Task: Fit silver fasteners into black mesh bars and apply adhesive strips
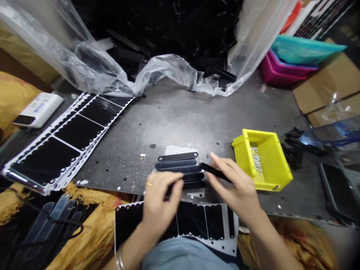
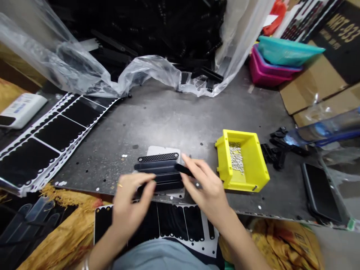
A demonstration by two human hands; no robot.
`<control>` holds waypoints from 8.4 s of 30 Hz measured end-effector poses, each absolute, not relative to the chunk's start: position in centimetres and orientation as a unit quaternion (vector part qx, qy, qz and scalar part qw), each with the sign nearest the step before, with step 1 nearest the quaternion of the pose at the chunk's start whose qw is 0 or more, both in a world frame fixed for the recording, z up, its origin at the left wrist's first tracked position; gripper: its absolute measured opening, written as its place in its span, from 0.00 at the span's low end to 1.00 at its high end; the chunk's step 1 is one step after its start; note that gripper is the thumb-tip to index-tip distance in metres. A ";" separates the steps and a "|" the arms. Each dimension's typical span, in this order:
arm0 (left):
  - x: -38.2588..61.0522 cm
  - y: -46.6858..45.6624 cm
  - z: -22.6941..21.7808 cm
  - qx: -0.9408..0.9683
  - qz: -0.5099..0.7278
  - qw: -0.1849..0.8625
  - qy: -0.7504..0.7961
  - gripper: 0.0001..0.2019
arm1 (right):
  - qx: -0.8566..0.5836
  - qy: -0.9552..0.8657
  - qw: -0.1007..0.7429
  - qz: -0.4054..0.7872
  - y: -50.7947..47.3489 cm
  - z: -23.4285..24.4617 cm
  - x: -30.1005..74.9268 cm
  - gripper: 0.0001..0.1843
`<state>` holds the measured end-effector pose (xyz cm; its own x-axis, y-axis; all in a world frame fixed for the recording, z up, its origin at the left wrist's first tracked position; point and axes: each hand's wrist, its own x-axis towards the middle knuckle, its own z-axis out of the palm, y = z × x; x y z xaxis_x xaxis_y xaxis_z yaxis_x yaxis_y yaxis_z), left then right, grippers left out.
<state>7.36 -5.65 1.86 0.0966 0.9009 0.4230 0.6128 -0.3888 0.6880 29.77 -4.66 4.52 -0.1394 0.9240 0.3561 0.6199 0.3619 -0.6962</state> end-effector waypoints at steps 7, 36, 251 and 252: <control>1.3 0.4 0.2 0.633 0.339 0.310 0.623 0.11 | -0.358 -0.865 0.267 0.226 3.3 2.3 23.6 0.11; 1.4 1.6 -0.4 0.610 0.329 0.362 0.623 0.08 | -0.470 -0.754 0.331 0.317 2.9 1.1 29.0 0.08; 3.2 -9.3 1.5 0.476 0.510 0.343 0.629 0.08 | -0.349 -0.785 0.416 0.300 -11.5 4.2 21.8 0.16; 2.5 -9.3 1.1 0.484 0.503 0.317 0.642 0.08 | -0.325 -0.774 0.401 0.365 -11.6 4.4 22.1 0.13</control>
